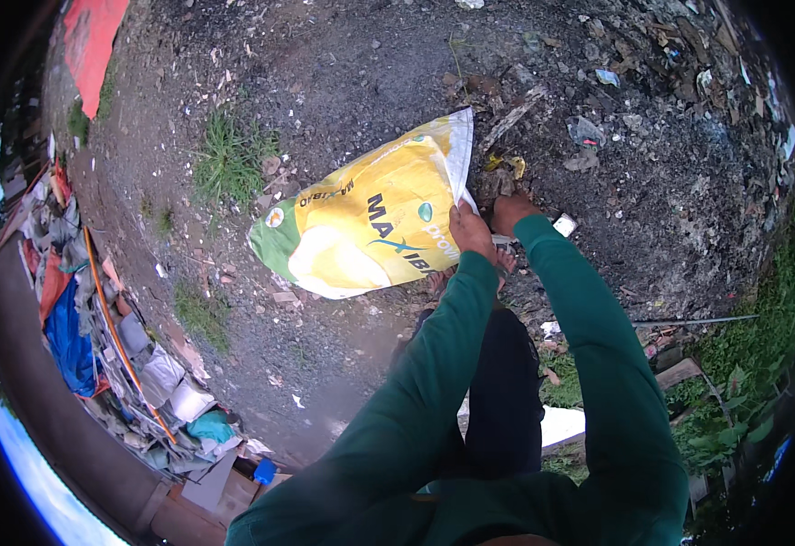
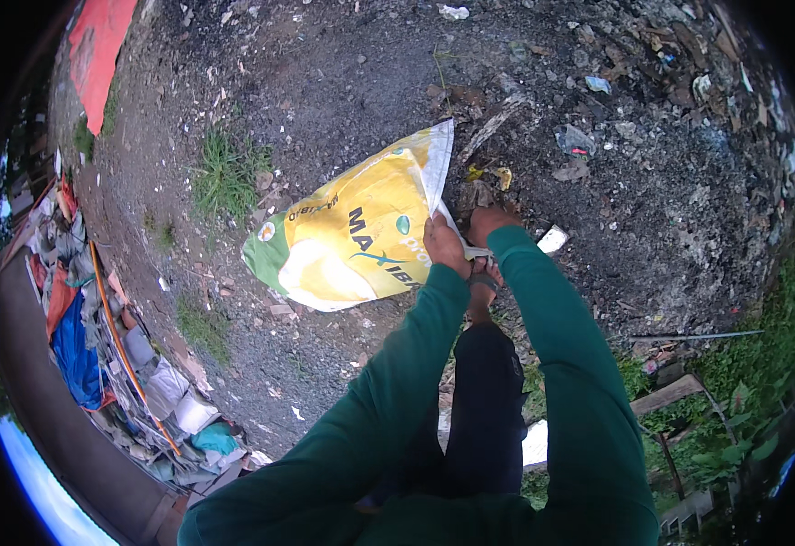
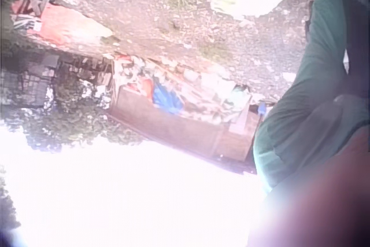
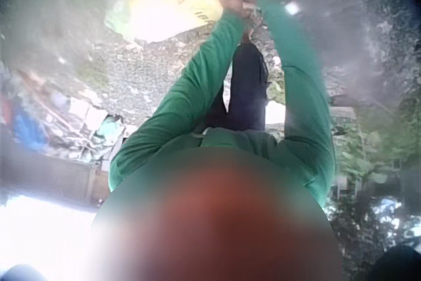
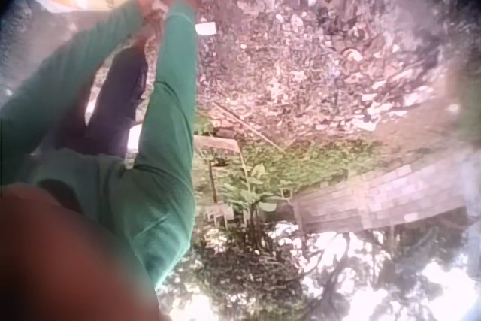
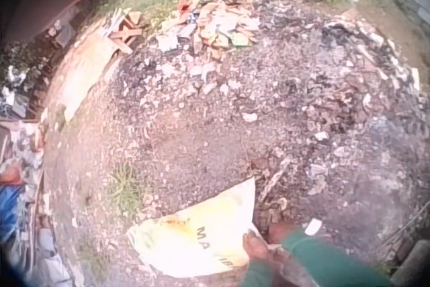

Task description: The person collects debris and trash from the ground by hand and places it into a yellow sack. They then use a long metal rod to push and gather more debris into the sack.

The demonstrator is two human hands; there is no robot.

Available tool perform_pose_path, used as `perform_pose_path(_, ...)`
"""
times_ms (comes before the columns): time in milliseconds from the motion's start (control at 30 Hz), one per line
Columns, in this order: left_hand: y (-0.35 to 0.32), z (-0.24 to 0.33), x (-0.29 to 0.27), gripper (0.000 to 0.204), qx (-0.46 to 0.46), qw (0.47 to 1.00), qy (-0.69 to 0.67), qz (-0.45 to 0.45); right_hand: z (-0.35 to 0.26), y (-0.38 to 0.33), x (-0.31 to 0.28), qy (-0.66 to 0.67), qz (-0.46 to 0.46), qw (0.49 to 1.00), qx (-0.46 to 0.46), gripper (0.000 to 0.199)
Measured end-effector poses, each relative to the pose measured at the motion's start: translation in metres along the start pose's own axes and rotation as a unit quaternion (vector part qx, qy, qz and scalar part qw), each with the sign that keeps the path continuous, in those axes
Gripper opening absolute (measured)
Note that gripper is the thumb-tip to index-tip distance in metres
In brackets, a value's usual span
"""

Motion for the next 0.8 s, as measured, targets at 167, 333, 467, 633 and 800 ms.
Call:
perform_pose_path(167,0.004,0.004,-0.017,0.049,-0.027,0.988,-0.070,-0.138,-0.020,-0.010,0.005,0.026,0.055,0.997,-0.039,0.036)
perform_pose_path(333,-0.010,0.036,-0.063,0.040,-0.001,0.981,-0.092,-0.172,-0.065,-0.043,0.030,0.003,0.083,0.996,-0.041,0.032)
perform_pose_path(467,-0.027,0.083,-0.140,0.041,0.005,0.956,-0.173,-0.236,-0.142,-0.089,0.070,-0.044,0.064,0.996,-0.046,0.033)
perform_pose_path(633,-0.036,0.145,-0.312,0.048,-0.004,0.911,-0.190,-0.366,-0.296,-0.166,0.148,-0.069,0.105,0.992,-0.010,0.040)
perform_pose_path(800,-0.032,0.201,-0.500,0.051,-0.003,0.902,-0.173,-0.396,-0.463,-0.281,0.225,0.012,0.196,0.977,0.078,0.040)
Point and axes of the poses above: each hand's wrist, its own y-axis towards the middle knuckle, its own x-axis out of the palm, z = x × y, the point moved 10 cm from there along y, towards the middle knuckle, and after that the axes turned 12 degrees about y, right-handed, at the moved point
